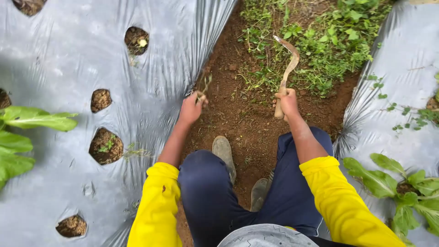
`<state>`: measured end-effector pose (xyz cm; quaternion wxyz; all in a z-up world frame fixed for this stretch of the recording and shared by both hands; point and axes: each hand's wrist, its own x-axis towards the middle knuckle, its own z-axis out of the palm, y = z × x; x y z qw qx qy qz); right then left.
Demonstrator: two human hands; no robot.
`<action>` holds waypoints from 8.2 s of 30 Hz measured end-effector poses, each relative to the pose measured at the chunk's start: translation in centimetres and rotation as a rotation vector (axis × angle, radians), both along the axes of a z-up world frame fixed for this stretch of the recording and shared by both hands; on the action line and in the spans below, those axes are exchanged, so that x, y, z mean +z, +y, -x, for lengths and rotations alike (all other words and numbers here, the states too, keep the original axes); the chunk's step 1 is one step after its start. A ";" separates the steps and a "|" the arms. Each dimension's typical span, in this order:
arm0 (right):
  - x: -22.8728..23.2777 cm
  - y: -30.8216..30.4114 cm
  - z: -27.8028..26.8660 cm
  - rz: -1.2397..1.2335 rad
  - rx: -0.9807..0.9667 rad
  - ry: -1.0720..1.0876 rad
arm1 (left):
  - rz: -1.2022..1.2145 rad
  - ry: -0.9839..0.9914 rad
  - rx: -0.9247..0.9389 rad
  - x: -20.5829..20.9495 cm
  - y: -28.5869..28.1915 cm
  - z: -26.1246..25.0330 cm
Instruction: The person uses a sickle to cut weeds growing between rows of plants in a garden. They gather the cut weeds by hand and continue clearing the area along the plastic mulch.
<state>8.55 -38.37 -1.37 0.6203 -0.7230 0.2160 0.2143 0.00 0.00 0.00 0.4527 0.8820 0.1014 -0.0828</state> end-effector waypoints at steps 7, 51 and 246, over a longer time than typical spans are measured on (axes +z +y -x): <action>-4.9 -0.8 0.1 -0.072 -0.140 0.065 | -0.316 0.201 -0.438 12.7 -6.5 -13.5; -18.8 -11.4 5.6 0.749 -0.577 0.170 | -1.137 -0.340 -1.246 -16.1 -48.0 -23.7; -9.2 11.7 10.2 -0.198 -1.134 -0.246 | -0.860 -0.926 -1.451 -19.8 -40.0 -27.5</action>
